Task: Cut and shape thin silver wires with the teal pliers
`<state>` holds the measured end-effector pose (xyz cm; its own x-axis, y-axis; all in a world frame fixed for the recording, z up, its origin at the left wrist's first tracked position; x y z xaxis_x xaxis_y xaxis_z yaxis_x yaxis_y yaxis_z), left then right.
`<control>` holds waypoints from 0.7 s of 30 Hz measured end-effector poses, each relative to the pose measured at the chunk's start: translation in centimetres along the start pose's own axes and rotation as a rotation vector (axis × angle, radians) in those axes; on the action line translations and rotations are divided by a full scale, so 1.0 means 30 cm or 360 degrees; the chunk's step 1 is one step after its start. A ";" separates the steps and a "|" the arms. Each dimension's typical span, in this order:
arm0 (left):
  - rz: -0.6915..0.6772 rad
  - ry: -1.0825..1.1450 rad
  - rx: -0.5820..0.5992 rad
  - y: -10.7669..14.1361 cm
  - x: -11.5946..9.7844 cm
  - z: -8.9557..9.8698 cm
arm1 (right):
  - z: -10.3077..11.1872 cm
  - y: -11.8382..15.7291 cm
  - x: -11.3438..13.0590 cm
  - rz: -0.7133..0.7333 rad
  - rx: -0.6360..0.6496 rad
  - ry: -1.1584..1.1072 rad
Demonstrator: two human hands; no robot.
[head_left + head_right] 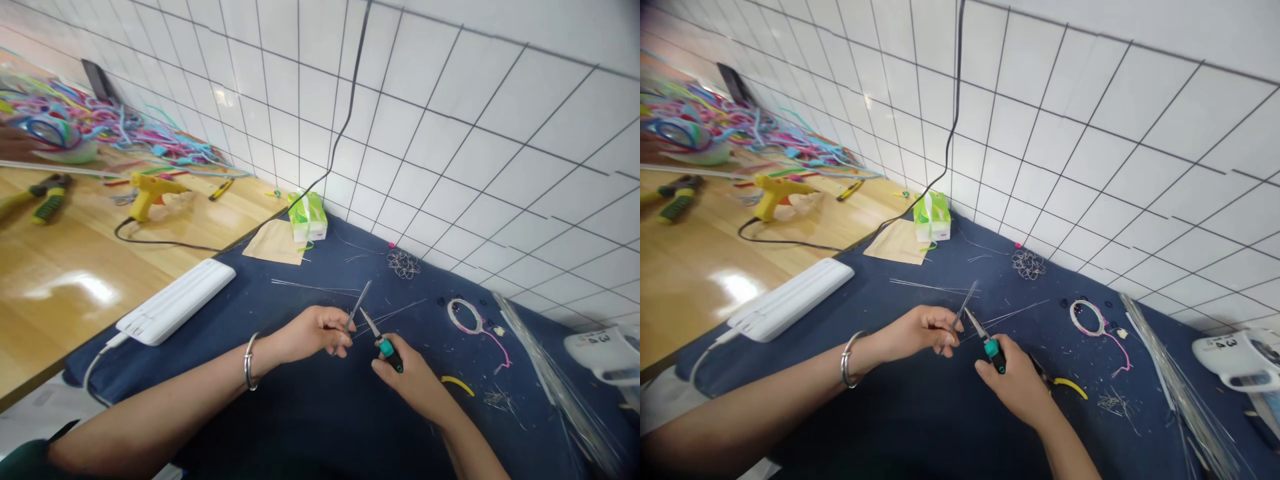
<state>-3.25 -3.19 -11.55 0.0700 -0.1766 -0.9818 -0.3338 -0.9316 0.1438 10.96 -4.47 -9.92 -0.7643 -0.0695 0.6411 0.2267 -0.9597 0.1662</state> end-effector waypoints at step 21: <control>-0.0515 -0.0864 -0.0503 -0.043 -0.064 0.280 | 0.022 0.078 -0.104 -0.0135 0.0093 0.0045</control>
<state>-10.84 1.01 -10.90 -0.3866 0.2314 -0.8927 -0.0803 -0.9728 -0.2173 14.26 -6.31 -11.04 -0.7988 0.0026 0.6016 0.1948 -0.9450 0.2627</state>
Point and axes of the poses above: each hand's wrist, its own y-axis away from the middle knuckle, its own z-axis out of the back of the hand, x = y × z, the point moved 10 cm from there along -y, towards the middle knuckle, and after that the axes turned 12 degrees about -x, right-handed, at the moved point
